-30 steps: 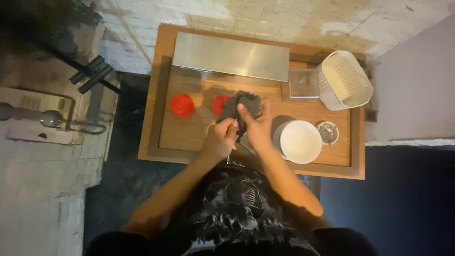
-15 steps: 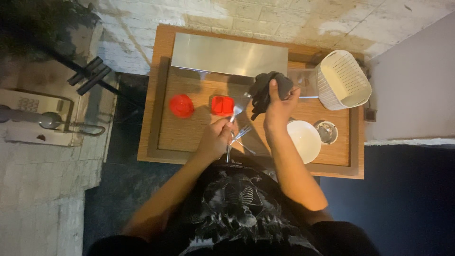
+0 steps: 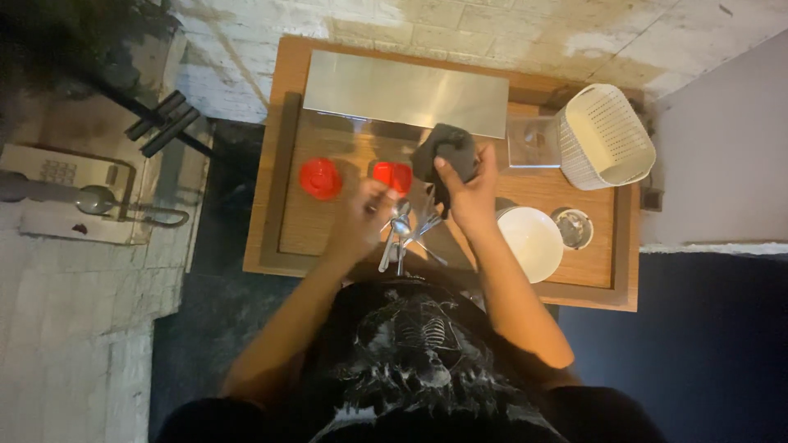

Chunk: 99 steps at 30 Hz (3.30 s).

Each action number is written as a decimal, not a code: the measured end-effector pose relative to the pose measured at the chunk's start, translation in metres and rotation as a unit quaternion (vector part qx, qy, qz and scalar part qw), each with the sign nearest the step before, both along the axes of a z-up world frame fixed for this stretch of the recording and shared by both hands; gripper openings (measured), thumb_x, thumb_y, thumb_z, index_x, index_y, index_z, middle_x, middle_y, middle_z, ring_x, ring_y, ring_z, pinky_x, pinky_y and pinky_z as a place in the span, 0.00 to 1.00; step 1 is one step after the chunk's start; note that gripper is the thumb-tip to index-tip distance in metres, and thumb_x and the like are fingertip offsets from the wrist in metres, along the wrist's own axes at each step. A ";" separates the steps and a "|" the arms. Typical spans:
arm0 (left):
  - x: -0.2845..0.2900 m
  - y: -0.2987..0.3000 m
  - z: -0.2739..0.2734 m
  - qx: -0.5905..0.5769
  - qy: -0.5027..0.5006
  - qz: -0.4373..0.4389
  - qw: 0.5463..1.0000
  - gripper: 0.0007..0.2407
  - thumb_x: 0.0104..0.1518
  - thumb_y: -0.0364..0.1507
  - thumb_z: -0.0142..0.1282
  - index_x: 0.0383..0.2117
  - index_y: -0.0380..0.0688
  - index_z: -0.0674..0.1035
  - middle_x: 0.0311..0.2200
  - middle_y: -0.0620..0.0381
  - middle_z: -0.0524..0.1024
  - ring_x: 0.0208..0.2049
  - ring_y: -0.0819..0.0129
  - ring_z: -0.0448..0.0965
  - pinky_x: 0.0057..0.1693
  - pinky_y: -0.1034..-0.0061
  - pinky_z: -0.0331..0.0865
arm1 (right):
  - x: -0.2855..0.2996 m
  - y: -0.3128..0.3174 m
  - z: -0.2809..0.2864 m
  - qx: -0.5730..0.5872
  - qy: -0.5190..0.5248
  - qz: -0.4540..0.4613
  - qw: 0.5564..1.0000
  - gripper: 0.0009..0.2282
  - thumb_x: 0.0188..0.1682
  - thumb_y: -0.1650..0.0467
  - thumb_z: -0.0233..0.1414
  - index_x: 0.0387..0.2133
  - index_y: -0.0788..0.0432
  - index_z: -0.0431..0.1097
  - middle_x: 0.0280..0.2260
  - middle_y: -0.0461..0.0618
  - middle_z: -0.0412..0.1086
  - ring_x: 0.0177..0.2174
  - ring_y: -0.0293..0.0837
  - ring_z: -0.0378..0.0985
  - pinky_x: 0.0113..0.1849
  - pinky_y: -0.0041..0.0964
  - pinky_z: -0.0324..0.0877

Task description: Wiping and organizing metal spoons and forks using a cloth at a counter.

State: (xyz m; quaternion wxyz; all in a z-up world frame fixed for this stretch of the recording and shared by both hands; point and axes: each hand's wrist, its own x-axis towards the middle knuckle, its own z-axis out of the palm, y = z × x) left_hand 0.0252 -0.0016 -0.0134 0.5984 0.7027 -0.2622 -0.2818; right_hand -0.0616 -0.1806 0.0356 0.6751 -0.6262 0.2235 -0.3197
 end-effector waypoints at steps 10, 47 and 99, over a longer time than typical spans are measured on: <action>0.021 -0.003 0.029 -0.027 -0.077 -0.030 0.996 0.05 0.61 0.26 0.58 0.40 0.40 0.81 0.33 0.62 0.83 0.33 0.80 0.80 0.41 0.80 0.74 | -0.014 0.007 -0.010 -0.208 0.127 0.277 0.930 0.19 0.41 0.75 0.67 0.35 0.58 0.59 0.31 0.46 0.57 0.33 0.39 0.60 0.35 0.33 0.63; 0.072 0.014 0.014 -0.073 -0.002 0.044 0.996 0.08 0.69 0.32 0.53 0.41 0.39 0.74 0.35 0.59 0.77 0.37 0.76 0.75 0.46 0.79 0.69 | -0.066 -0.001 0.034 -0.208 0.250 0.165 0.931 0.16 0.38 0.80 0.56 0.33 0.59 0.54 0.27 0.52 0.56 0.30 0.44 0.59 0.32 0.38 0.61; -0.010 -0.203 -0.125 0.037 -0.054 0.175 0.982 0.12 0.70 0.33 0.56 0.32 0.40 0.70 0.23 0.56 0.65 0.26 0.71 0.66 0.35 0.72 0.63 | -0.190 -0.263 -0.062 -0.040 0.135 -0.060 0.988 0.20 0.48 0.74 0.63 0.52 0.62 0.65 0.47 0.52 0.70 0.48 0.45 0.75 0.49 0.37 0.72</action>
